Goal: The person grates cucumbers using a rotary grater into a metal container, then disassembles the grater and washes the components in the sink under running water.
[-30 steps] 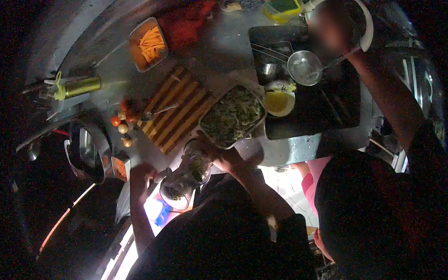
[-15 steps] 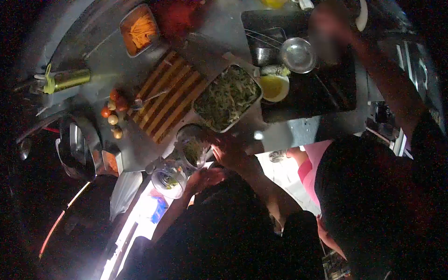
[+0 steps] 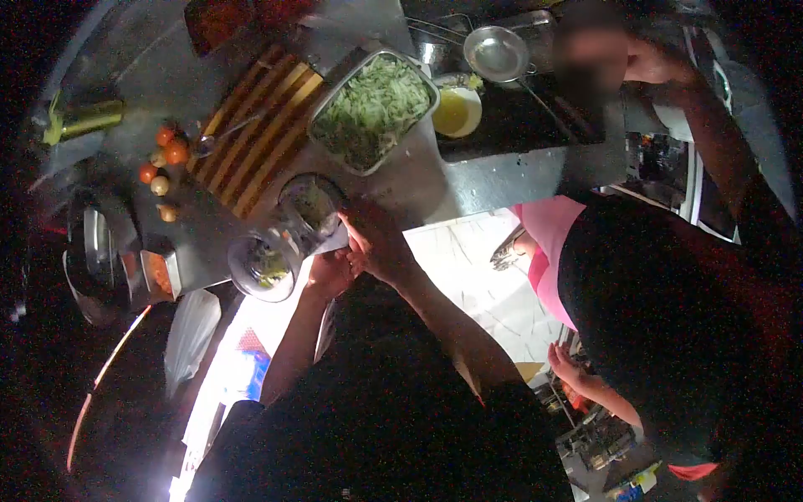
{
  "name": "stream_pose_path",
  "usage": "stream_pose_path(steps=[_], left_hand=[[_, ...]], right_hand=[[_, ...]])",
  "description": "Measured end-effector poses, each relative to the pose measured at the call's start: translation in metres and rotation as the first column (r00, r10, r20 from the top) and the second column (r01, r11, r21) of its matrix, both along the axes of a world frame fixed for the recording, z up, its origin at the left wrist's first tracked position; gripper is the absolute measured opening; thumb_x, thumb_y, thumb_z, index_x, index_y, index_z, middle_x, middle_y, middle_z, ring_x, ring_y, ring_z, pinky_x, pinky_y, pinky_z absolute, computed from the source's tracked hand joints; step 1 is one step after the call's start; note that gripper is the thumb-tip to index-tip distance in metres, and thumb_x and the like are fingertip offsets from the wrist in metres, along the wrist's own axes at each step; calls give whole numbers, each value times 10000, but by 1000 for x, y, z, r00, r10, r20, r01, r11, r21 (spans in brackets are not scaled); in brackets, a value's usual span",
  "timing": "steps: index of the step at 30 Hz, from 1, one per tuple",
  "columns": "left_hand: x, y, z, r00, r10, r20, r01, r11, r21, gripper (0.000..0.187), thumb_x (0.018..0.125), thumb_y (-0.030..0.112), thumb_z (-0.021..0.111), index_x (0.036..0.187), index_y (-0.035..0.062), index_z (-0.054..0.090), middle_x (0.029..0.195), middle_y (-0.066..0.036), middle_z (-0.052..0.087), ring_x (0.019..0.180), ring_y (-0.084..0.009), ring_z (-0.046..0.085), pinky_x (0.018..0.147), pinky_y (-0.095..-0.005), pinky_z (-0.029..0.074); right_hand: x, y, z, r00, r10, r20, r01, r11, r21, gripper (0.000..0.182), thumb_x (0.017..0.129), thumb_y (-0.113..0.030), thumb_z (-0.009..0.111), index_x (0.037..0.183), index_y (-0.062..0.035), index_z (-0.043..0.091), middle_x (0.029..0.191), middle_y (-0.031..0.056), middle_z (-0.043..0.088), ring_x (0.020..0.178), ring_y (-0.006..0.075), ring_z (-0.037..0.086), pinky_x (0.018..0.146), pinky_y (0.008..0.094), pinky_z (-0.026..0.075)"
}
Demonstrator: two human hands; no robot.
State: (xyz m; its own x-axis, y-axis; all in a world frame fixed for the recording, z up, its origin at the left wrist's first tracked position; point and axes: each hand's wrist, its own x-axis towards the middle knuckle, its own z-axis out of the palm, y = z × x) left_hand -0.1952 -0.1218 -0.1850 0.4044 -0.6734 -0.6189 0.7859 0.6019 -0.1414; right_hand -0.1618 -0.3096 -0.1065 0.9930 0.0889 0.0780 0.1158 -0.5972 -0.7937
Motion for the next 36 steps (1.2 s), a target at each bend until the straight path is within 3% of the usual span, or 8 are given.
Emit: stream_pose_path(steps=[7, 12, 15, 21, 24, 27, 30, 36], left_hand=[[-43, -20, 1, 941, 333, 51, -313, 807, 501, 562, 1054, 399, 349, 1304, -76, 515, 1339, -258, 589, 1267, -356, 574, 1120, -440, 448], [-22, -17, 5, 967, 196, -161, -154, 959, 238, 573, 1056, 363, 303, 1309, -114, 495, 1349, -265, 581, 1245, -366, 585, 1127, -477, 444], [-10, -8, -19, 974, 215, 70, -175, 914, -367, 600, 1075, 419, 307, 1451, -33, 427, 1428, -249, 535, 1281, -393, 568, 1120, -539, 447], [-37, -29, 0, 895, 411, 174, -433, 893, 119, 548, 1068, 347, 296, 1292, -91, 539, 1238, -233, 641, 1150, -381, 628, 1087, -521, 471], [-50, -65, -3, 758, 571, 317, -623, 487, 612, 444, 1033, 306, 400, 1164, -69, 599, 1116, -198, 671, 1085, -335, 652, 1083, -477, 488], [-57, -79, -7, 333, 845, 418, -860, 90, 502, 502, 1030, 281, 348, 1330, -68, 547, 1386, -197, 590, 1323, -310, 546, 1185, -429, 388], [-29, -93, 2, 76, 868, 490, -906, -144, 397, 572, 1051, 324, 311, 1435, -64, 486, 1555, -168, 445, 1480, -272, 358, 1244, -389, 269], [13, -123, 18, -31, 795, 606, -874, -316, 370, 607, 1065, 326, 287, 1524, -62, 367, 1648, -142, 295, 1535, -243, 242, 1262, -382, 158]], right_hand=[[1, 4, 11, 997, -6, 75, 17, 988, -152, 559, 887, -52, 646, 1416, 7, 475, 1468, 264, 468, 1333, 443, 472, 1120, 505, 395], [-10, 3, -3, 997, 66, 34, -59, 984, -167, 448, 923, -71, 630, 1343, 24, 508, 1435, 278, 489, 1264, 464, 515, 1067, 497, 437], [-10, 6, -9, 994, 94, 59, -73, 954, -292, 392, 938, -69, 609, 1306, 27, 516, 1409, 279, 503, 1220, 479, 531, 1025, 500, 458], [-43, -3, -69, 993, 65, 99, -38, 966, -256, 338, 945, -55, 612, 1274, 21, 597, 1220, 247, 649, 1122, 424, 629, 951, 463, 517], [-21, -8, -52, 998, 47, -36, -52, 986, -159, 377, 957, -39, 593, 1329, 19, 567, 1290, 253, 614, 1170, 426, 604, 989, 450, 502], [-10, -17, -39, 988, 149, 36, -141, 976, -168, 388, 956, -26, 586, 1340, 19, 554, 1303, 253, 603, 1184, 433, 593, 998, 447, 494], [-6, -16, -35, 984, 170, 57, -165, 982, -86, 370, 975, -43, 559, 1338, 30, 552, 1279, 257, 613, 1180, 430, 596, 1000, 452, 489], [-6, -3, -8, 980, 136, -146, -154, 981, -120, 387, 1056, -184, 490, 1356, 54, 546, 1298, 270, 623, 1236, 429, 581, 1037, 432, 468]])
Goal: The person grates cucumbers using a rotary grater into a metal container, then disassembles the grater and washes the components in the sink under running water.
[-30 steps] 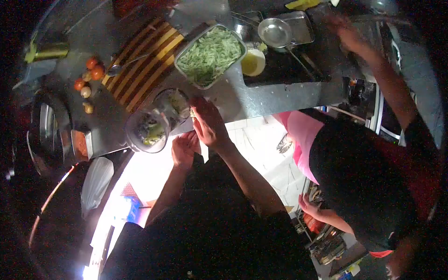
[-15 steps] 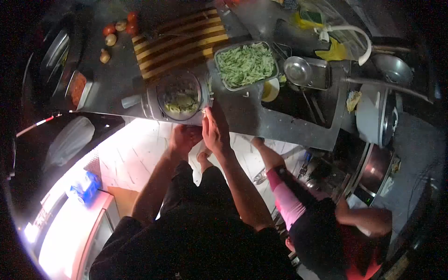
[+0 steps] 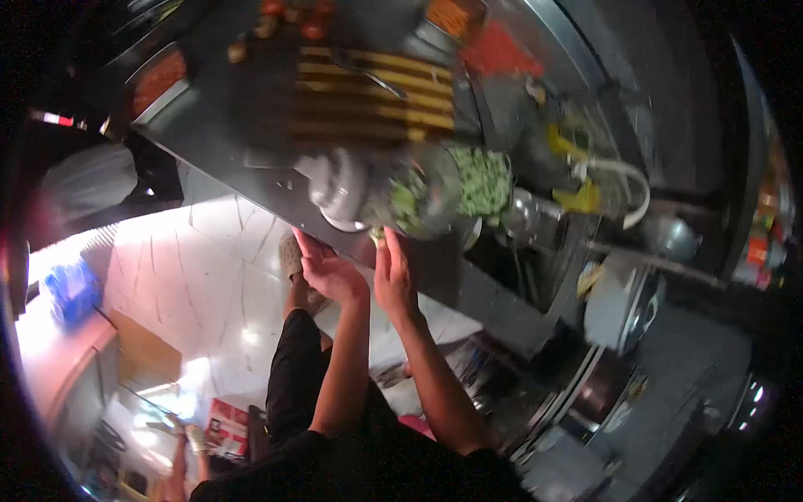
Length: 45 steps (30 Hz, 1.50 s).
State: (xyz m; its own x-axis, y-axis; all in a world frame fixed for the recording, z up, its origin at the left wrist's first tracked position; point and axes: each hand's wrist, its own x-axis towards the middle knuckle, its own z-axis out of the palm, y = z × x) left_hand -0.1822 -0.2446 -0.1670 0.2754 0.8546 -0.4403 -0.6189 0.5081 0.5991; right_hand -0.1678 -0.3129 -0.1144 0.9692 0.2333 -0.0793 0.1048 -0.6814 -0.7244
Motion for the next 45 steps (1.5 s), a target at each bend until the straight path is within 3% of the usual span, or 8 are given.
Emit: stream_pose_path(steps=[8, 11, 18, 21, 27, 31, 40, 45], left_hand=[[14, -5, -2, 977, 87, -193, -44, 975, 220, 619, 1044, 293, 231, 1511, -88, 375, 1667, -185, 222, 1574, -289, 84, 1274, -428, 56], [12, -12, -9, 992, 71, -103, -53, 984, 167, 654, 1027, 362, 235, 1532, -23, 389, 1692, -120, 187, 1574, -264, 95, 1272, -418, 57], [17, -30, -11, 952, 296, 80, -296, 955, -3, 667, 1004, 336, 225, 1428, -105, 491, 1599, -229, 353, 1524, -331, 271, 1268, -434, 168], [14, -33, -20, 930, 307, 202, -316, 949, 12, 671, 1005, 342, 248, 1434, -126, 466, 1599, -243, 344, 1525, -328, 266, 1269, -426, 166], [9, -37, -18, 919, 279, 278, -282, 959, -31, 681, 1014, 356, 278, 1494, -116, 379, 1591, -229, 370, 1504, -315, 307, 1259, -400, 179], [9, -38, -7, 921, 341, 190, -334, 940, -68, 682, 1017, 357, 259, 1490, -119, 380, 1575, -240, 389, 1498, -306, 320, 1252, -396, 197], [3, -44, -47, 730, 521, 442, -452, 854, -258, 575, 993, 250, 298, 1347, -134, 538, 1494, -244, 490, 1450, -335, 408, 1258, -437, 280], [4, -39, -38, 782, 520, 342, -447, 852, -274, 569, 993, 266, 331, 1307, -148, 563, 1443, -273, 529, 1415, -341, 454, 1250, -438, 305]], right_hand=[[11, 2, 27, 949, -30, -314, -38, 978, -207, 446, 1071, -176, 466, 1397, 127, 493, 1403, 263, 578, 1323, 316, 555, 1101, 370, 421], [17, 4, 36, 933, 25, -360, -113, 967, -227, 447, 1067, -171, 484, 1398, 129, 491, 1393, 266, 585, 1302, 311, 572, 1082, 362, 438], [27, -3, 40, 875, 216, -434, -292, 949, -117, 530, 1048, -150, 488, 1473, 141, 365, 1418, 308, 540, 1312, 366, 560, 1087, 397, 436], [25, -11, 23, 814, 570, -107, -580, 794, -181, 569, 1011, -114, 488, 1491, 144, 326, 1475, 346, 457, 1392, 438, 459, 1144, 441, 373], [-5, -17, 28, 652, 747, -128, -755, 655, -24, 642, 1011, -126, 460, 1524, 161, 203, 1570, 394, 242, 1475, 511, 266, 1209, 485, 262], [-10, -16, 26, 604, 797, -24, -791, 603, 101, 575, 1024, -96, 437, 1513, 152, 265, 1531, 385, 339, 1439, 501, 354, 1182, 470, 321], [17, -25, 24, 484, 874, 40, -847, 457, 270, 446, 977, -2, 430, 1394, 149, 473, 1402, 332, 534, 1361, 469, 487, 1143, 479, 390], [28, -18, 15, 566, 803, 185, -824, 548, 144, 431, 989, -22, 463, 1395, 120, 488, 1472, 299, 485, 1400, 443, 451, 1150, 470, 379]])
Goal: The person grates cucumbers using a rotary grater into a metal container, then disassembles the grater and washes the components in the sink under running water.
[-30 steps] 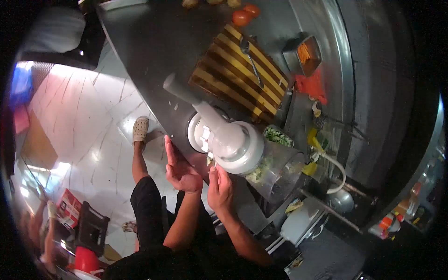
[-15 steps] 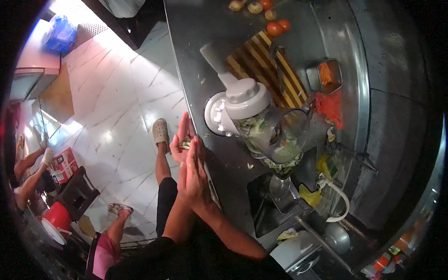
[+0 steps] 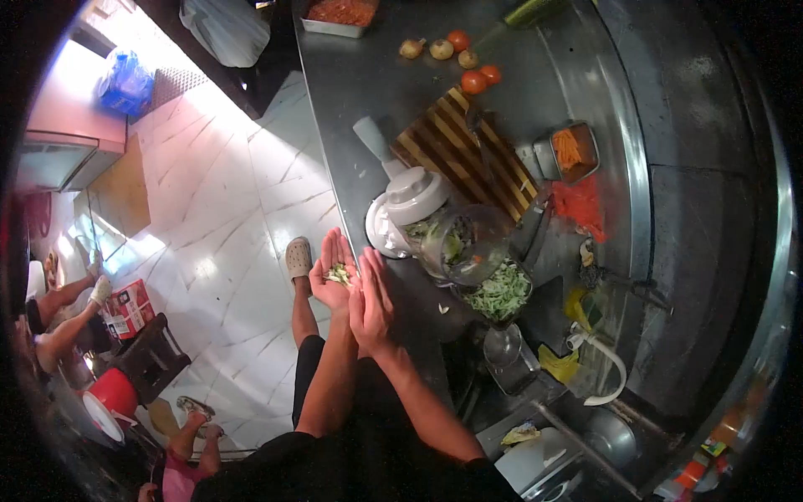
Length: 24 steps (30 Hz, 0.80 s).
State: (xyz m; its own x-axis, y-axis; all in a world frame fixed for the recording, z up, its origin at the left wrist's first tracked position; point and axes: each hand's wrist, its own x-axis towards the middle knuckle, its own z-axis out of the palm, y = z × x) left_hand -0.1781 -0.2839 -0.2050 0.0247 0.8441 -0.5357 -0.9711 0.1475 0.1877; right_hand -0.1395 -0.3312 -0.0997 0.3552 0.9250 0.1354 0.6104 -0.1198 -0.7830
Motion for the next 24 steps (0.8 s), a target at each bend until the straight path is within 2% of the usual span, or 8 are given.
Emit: stream_pose_path(steps=[8, 12, 13, 16, 17, 20, 22, 24], left_hand=[[-12, -16, -18, 975, 4, 224, -22, 997, 78, 545, 995, 236, 322, 1294, -134, 586, 1399, -265, 575, 1386, -352, 490, 1233, -446, 331], [-33, -19, 11, 983, -109, 151, 142, 963, -228, 406, 975, 220, 452, 1111, -95, 669, 1227, -214, 690, 1269, -339, 603, 1155, -506, 431], [-30, -12, 46, 984, -177, 30, 173, 893, -415, 287, 970, 243, 511, 854, 22, 653, 914, -109, 709, 1001, -289, 693, 943, -448, 559], [-37, -18, 83, 912, -362, 194, 383, 920, -82, 334, 982, 284, 512, 692, 119, 509, 676, -8, 538, 728, -195, 590, 713, -340, 524], [-25, -18, 106, 941, -322, 107, 340, 886, -315, 430, 988, 316, 515, 619, 169, 351, 580, 35, 343, 555, -137, 389, 520, -269, 362], [-10, -31, 127, 775, -608, 174, 616, 788, 8, 448, 994, 316, 505, 589, 199, 354, 510, 47, 336, 444, -110, 359, 455, -265, 364], [33, -42, 182, 713, -698, -64, 690, 715, -112, 522, 1029, 341, 472, 556, 202, 298, 482, 57, 266, 400, -109, 243, 411, -277, 226], [69, -62, 184, 620, -740, -262, 772, 635, 34, 538, 1050, 335, 462, 557, 187, 305, 480, 43, 271, 398, -121, 251, 417, -298, 234]], right_hand=[[-7, -16, 21, 971, 54, -233, -59, 998, -15, 361, 985, -30, 503, 1317, 91, 577, 1361, 247, 599, 1324, 382, 547, 1124, 433, 419], [3, -50, 33, 911, -113, -396, 111, 993, -28, 286, 1024, -38, 482, 1243, 43, 648, 1272, 195, 667, 1218, 326, 629, 1059, 390, 473], [7, -64, 34, 889, -144, -434, 156, 988, -9, 278, 1032, -36, 473, 1229, 41, 654, 1259, 184, 674, 1196, 310, 639, 1046, 380, 481], [28, -111, 45, 821, -219, -526, 272, 962, 24, 242, 1064, -62, 467, 1167, 52, 654, 1190, 162, 689, 1109, 235, 665, 988, 341, 509], [35, -129, 46, 797, -257, -547, 306, 952, -3, 242, 1068, -65, 465, 1173, 51, 649, 1177, 155, 688, 1099, 226, 663, 983, 336, 510], [46, -186, 44, 686, -358, -633, 423, 904, -53, 239, 1079, -71, 456, 1178, 48, 638, 1144, 138, 686, 1076, 208, 660, 971, 330, 510], [52, -218, 42, 667, -394, -632, 475, 879, -46, 236, 1083, -71, 449, 1176, 45, 632, 1131, 131, 685, 1066, 201, 658, 965, 327, 508], [58, -244, 41, 716, -419, -559, 497, 867, -13, 231, 1085, -69, 444, 1172, 42, 628, 1124, 127, 684, 1059, 196, 656, 962, 325, 504]])
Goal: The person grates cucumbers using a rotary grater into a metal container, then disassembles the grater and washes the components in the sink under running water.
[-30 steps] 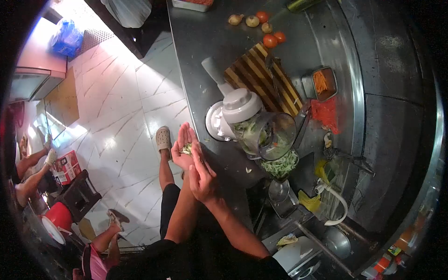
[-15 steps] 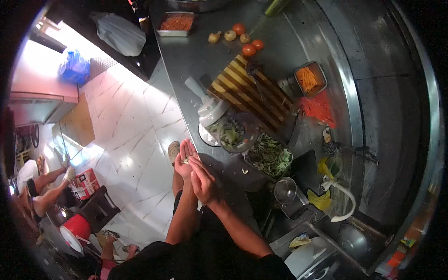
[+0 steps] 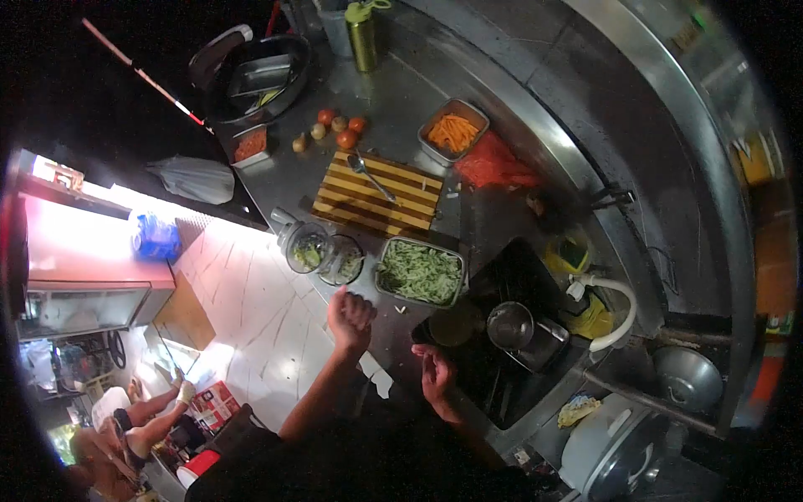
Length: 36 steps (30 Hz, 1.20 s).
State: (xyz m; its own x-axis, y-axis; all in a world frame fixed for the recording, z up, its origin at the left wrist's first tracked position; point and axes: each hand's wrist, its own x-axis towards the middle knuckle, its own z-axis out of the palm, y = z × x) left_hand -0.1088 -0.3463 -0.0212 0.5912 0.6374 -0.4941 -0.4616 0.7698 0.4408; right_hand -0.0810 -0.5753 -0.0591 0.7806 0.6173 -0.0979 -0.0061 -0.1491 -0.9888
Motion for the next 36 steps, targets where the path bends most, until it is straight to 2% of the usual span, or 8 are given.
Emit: stream_pose_path(steps=[3, 7, 9, 15, 20, 24, 29, 36], left_hand=[[54, -4, -7, 963, -149, -223, 248, 814, 525, 532, 1080, 299, 437, 588, 100, 469, 505, -18, 427, 426, -165, 373, 464, -311, 300], [101, -3, -15, 855, 82, -512, 454, 360, 815, 497, 1093, 286, 431, 785, 3, 699, 697, -124, 655, 614, -257, 605, 599, -353, 443], [105, 0, -5, 822, 47, -568, 550, 197, 812, 422, 1089, 257, 417, 1053, 8, 756, 1013, -184, 733, 968, -348, 687, 887, -428, 504], [109, -12, -17, 744, 240, -624, 652, -465, 598, 437, 1074, 213, 353, 1393, -11, 551, 1453, -204, 543, 1433, -328, 428, 1216, -493, 231], [98, -16, 7, 764, 194, -616, 631, -427, 648, 476, 1071, 186, 332, 1468, -51, 445, 1546, -224, 431, 1471, -365, 362, 1231, -496, 199], [75, -28, 23, 778, 128, -615, 616, -345, 708, 467, 1068, 173, 343, 1466, -49, 448, 1534, -234, 438, 1460, -376, 372, 1219, -503, 235], [43, -38, 27, 741, 100, -664, 663, -269, 698, 444, 1067, 169, 352, 1434, -38, 491, 1499, -244, 473, 1426, -402, 409, 1207, -503, 260], [-5, -38, 40, 786, 196, -586, 606, -62, 793, 394, 1062, 158, 364, 1264, -38, 640, 1341, -218, 624, 1293, -385, 561, 1125, -469, 383]], right_hand=[[3, -19, -4, 988, -145, 58, 146, 989, -16, 231, 1041, 6, 450, 1148, 17, 655, 1061, 134, 716, 1016, 220, 697, 917, 343, 539], [23, -21, 8, 978, -184, 100, 187, 982, -18, 230, 1027, 0, 477, 1188, 7, 641, 1116, 151, 705, 1051, 253, 694, 911, 360, 538], [46, -15, 36, 921, -52, 385, 112, 985, -134, 254, 1001, 0, 518, 1235, -5, 618, 1166, 157, 686, 1070, 294, 686, 906, 380, 541], [101, 24, 58, 680, 144, 719, 165, 925, -341, 398, 1004, -102, 548, 1388, 1, 528, 1427, 219, 533, 1306, 372, 536, 1093, 436, 422], [110, 54, 6, 868, -296, 400, 380, 913, -149, 483, 1033, -179, 521, 1464, 28, 447, 1467, 255, 495, 1350, 405, 495, 1092, 439, 423], [122, 55, 30, 991, -133, 21, 133, 937, -323, 526, 1056, -161, 410, 1536, 35, 323, 1549, 292, 378, 1446, 428, 367, 1176, 462, 319], [108, 61, 38, 953, -22, 302, 131, 928, -349, 501, 1039, -140, 418, 1505, 40, 382, 1472, 312, 470, 1352, 445, 483, 1107, 448, 407], [70, 80, -51, 951, -296, 92, 294, 955, 34, 449, 1017, -122, 475, 1432, 48, 484, 1399, 296, 546, 1340, 460, 486, 1105, 453, 397]])
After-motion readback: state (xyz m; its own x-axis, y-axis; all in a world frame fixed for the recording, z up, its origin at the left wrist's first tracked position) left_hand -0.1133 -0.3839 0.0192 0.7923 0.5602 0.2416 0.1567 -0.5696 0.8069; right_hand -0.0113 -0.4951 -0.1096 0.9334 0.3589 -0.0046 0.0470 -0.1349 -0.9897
